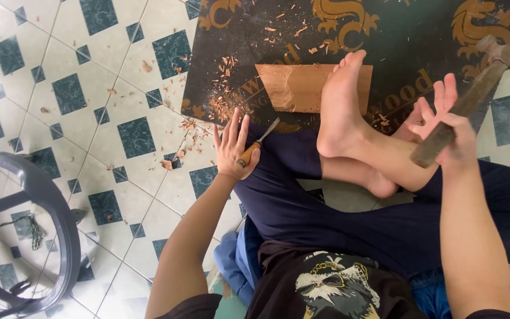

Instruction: A person sitting on the floor uses a hammer and chisel to carve a piece of wood held by their feet.

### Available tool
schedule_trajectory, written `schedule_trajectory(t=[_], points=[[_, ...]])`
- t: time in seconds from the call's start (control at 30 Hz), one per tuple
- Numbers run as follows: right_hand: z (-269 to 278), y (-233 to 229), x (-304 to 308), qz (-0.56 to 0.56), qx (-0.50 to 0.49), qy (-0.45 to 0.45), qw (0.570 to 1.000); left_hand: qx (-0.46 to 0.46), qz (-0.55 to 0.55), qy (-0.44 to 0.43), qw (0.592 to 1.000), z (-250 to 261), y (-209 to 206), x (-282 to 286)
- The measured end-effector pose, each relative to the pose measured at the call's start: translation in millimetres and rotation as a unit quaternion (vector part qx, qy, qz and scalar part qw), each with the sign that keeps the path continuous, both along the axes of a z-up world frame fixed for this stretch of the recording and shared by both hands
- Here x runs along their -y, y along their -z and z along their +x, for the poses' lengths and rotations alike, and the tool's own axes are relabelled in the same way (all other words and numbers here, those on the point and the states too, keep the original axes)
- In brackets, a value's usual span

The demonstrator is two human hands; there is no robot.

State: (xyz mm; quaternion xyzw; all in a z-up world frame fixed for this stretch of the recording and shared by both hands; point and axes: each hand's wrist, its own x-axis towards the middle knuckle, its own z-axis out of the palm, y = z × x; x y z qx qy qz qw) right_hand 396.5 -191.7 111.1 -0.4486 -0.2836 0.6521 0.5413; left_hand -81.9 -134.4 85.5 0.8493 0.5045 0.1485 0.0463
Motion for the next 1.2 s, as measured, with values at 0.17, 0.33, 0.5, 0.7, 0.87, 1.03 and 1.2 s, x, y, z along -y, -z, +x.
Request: schedule_trajectory(t=[0.17,0.33,0.5,0.7,0.87,1.03,1.2], points=[[0,49,15,0.030,0.031,0.020,0.999,0.096,-0.038,-0.068,0.992,12,-2,-4],[-1,59,33,0.040,-0.122,0.097,0.987,0.668,-0.273,-0.183,0.668,49,-45,-40],[-9,36,33,0.082,0.023,0.080,0.993,0.878,-0.365,-0.130,0.281,68,-83,-70],[-4,35,36,0.134,-0.479,0.069,0.865,0.850,-0.318,-0.040,0.418,69,-59,-81],[2,56,33,0.021,-0.283,0.132,0.950,0.800,-0.121,-0.193,0.554,78,-26,-62],[-41,7,53,-0.023,0.128,0.064,0.989,0.841,-0.156,-0.092,0.510,68,15,-41],[-64,30,95,-0.013,0.044,0.112,0.993,0.819,-0.203,-0.135,0.519,72,9,-47]])
